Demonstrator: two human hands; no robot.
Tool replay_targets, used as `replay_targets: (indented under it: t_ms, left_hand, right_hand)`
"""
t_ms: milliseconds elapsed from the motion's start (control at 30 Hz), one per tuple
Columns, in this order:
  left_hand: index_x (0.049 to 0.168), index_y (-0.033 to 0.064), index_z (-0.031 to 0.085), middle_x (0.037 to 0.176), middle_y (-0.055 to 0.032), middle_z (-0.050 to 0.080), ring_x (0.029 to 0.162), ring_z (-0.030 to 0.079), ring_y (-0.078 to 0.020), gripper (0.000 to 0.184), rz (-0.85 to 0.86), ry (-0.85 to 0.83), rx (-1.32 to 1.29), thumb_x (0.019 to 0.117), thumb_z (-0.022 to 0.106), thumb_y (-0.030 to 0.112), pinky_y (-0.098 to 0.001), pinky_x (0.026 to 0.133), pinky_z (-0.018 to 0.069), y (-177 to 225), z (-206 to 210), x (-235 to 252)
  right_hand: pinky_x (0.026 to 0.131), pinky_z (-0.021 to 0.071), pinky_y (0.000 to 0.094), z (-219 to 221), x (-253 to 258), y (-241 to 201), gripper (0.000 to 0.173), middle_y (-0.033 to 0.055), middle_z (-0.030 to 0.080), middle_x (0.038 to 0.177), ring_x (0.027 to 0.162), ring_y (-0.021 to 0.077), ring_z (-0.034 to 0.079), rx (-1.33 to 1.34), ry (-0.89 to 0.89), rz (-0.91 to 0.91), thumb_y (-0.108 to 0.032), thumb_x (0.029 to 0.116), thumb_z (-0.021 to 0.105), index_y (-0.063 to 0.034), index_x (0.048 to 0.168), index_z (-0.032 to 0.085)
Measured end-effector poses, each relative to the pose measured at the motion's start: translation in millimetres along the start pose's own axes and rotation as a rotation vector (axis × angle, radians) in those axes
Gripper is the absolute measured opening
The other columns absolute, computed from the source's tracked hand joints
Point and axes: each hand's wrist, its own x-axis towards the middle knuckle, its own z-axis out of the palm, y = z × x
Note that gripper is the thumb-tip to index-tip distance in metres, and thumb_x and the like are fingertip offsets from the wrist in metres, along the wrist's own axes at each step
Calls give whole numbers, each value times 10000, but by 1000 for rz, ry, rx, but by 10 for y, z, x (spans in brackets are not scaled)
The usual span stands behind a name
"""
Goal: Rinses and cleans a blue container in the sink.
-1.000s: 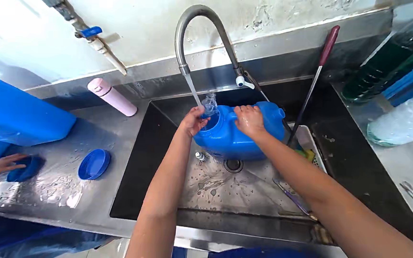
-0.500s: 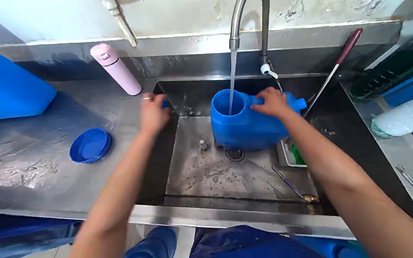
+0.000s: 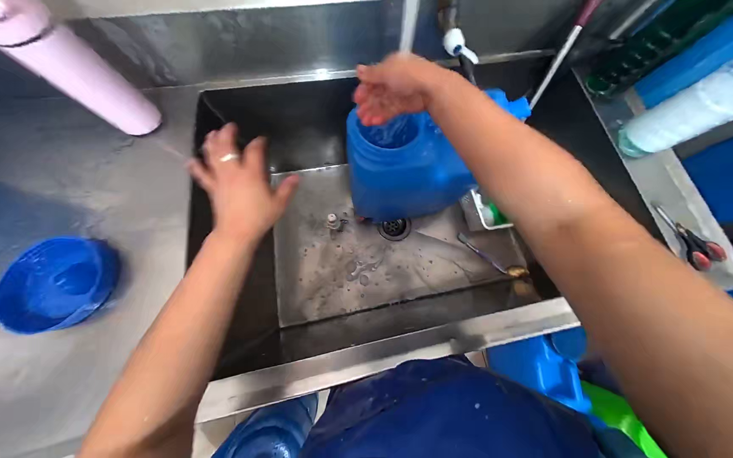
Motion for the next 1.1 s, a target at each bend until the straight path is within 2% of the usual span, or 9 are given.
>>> replay_targets:
  t_ms: [133,200,267,367,433,500,633,867,1100]
  left_hand:
    - [1574,53,382,1664,-311,162,1524,62,-578,902,57,-262,-63,879,753,493,-851,1094,56,1233,578,880]
    - [1614,106,312,1655,-314,190,1503,130,-595,916,-16,-345,-9,904,682,551,-855,1070,122,1496,788,1176]
    - [1613,103,304,1643,-327,206,1488,145,-614,914,-33,-365,24,901,652,559,-868,1064,92,1583,880,1289]
    - [1613,147,316,1660,-301,180,1485,127,-624,963,-36,-391,35,838,776,488,-877,1052,108,1581,845,1235]
    - [1625,175,293,1666,-281,174,1477,151,-612,1084,-30,-401,55,749,876,434,-835,1026,230,1539,858,1125]
    - [1617,207,321,1657,-256,223,1457,230,-579,1130,-51,-366,83,684,910,449,-780,1001,322,1507,877,1054]
    - [1572,219,424,1614,-245,332,1395,355,-543,1084,-51,-248,103,635,895,493,-715,960,377,1460,976,987]
    - [1567,211,427,1609,-239,339,1401,356,-524,1071,-52,-231,95,648,901,490,-689,988,370,1462,1001,996]
    - [1549,205,454,1616,-227,343,1445,323,-502,979,-102,-293,13,739,846,591,-707,1039,340,1521,916,1063]
  right_hand:
    - [654,557,227,-261,-985,-160,286,21,651,875,694,57,639,-337,4,-286,-226,1106,443,-18,1108,638]
    - [583,542,285,-424,-1348,331,206,65,664,787,619,103,621,-505,11,-419,-145,1038,555,11,1021,689]
    - [699,575,431,-525,-1474,1259,198,152,695,841,710,239,669,-629,-147,-232,-142,1019,613,28,1034,714]
    - [1045,408,683,-711,-1134,3218,464,368,624,1240,1212,521,584,-788,-417,340,-298,1047,596,124,1236,637]
    - [1126,356,666,-981,-1097,4251,565,333,549,1407,1352,496,493,-788,-329,571,-353,1009,636,82,1364,573]
    - [1135,380,642,-1107,-1178,4773,483,284,570,1422,1354,469,511,-835,-201,538,-318,1044,572,9,1399,590]
    - [1163,358,605,-536,-980,4841,471,260,519,1496,1409,433,478,-786,-356,616,-272,1119,374,17,1460,521]
    - [1069,445,629,-173,-706,4325,535,312,571,1390,1285,489,571,-690,-471,349,-69,1061,444,-67,1579,309]
    - [975,481,667,-1011,-1127,3606,352,330,671,1168,1105,516,649,-714,-333,107,-126,1064,515,6,1385,572]
